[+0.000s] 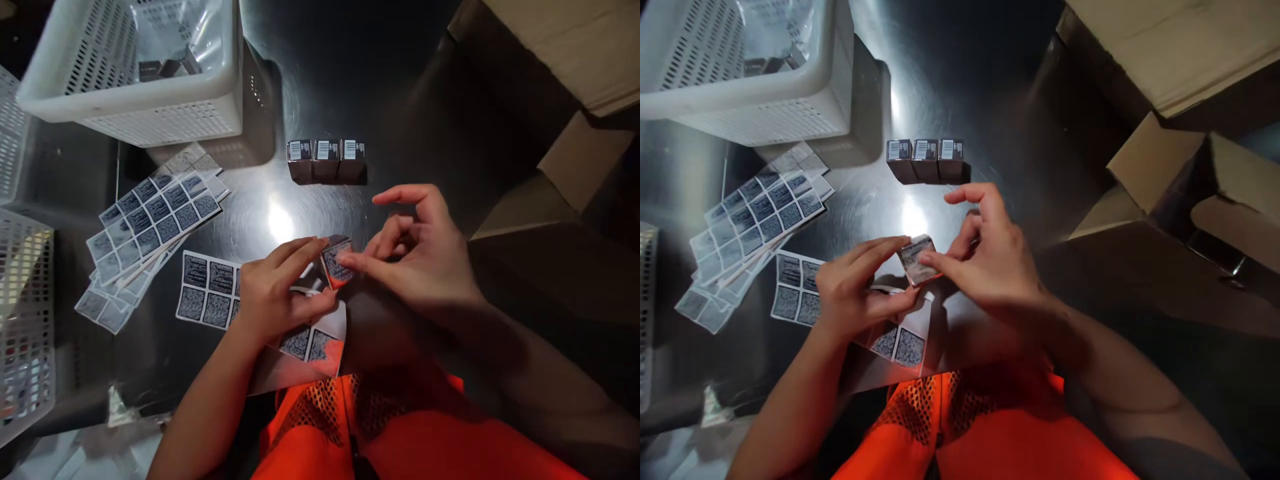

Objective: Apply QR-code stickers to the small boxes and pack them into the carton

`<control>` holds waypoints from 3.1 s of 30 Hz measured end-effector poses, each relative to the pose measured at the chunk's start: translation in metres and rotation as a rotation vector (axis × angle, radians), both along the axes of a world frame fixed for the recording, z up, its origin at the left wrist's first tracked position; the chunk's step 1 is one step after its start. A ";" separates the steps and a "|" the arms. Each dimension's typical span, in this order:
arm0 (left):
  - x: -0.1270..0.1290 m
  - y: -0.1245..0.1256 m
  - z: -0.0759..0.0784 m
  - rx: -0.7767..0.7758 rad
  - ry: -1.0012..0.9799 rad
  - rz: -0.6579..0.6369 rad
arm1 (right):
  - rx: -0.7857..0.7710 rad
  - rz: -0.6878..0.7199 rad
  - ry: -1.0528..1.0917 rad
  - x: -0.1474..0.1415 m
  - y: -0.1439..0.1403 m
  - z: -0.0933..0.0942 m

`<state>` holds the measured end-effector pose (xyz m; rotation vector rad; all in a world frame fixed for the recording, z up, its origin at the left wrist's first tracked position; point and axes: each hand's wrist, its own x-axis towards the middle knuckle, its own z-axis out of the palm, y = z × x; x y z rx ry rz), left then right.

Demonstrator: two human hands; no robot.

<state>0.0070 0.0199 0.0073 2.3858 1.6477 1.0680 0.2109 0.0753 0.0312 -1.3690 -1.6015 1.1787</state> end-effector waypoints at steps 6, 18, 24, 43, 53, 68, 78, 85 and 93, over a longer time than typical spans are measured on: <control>-0.009 0.005 -0.001 0.078 -0.064 0.438 | 0.355 0.021 -0.022 -0.001 -0.009 -0.005; -0.017 0.015 0.003 -0.241 -0.226 0.628 | 0.413 0.439 -0.080 -0.020 -0.026 -0.020; -0.020 0.018 0.006 -0.351 -0.328 0.674 | 0.721 0.513 -0.126 -0.014 -0.031 -0.019; -0.017 0.020 0.005 -0.409 -0.450 0.640 | 0.999 0.410 -0.172 -0.015 -0.036 -0.017; -0.027 0.024 0.002 -0.309 -0.606 0.627 | 1.144 0.536 0.101 -0.016 -0.032 0.001; 0.000 0.002 -0.002 -0.549 -0.754 0.113 | -0.228 0.176 0.530 0.004 0.000 0.012; 0.000 0.000 -0.011 -0.531 -0.716 0.034 | -0.331 0.147 0.500 -0.003 -0.004 0.013; 0.001 0.001 -0.014 -0.417 -0.741 -0.030 | -0.371 0.146 0.527 -0.002 -0.003 0.014; -0.001 0.002 -0.016 -0.392 -0.717 -0.068 | -0.379 0.146 0.559 -0.002 -0.004 0.010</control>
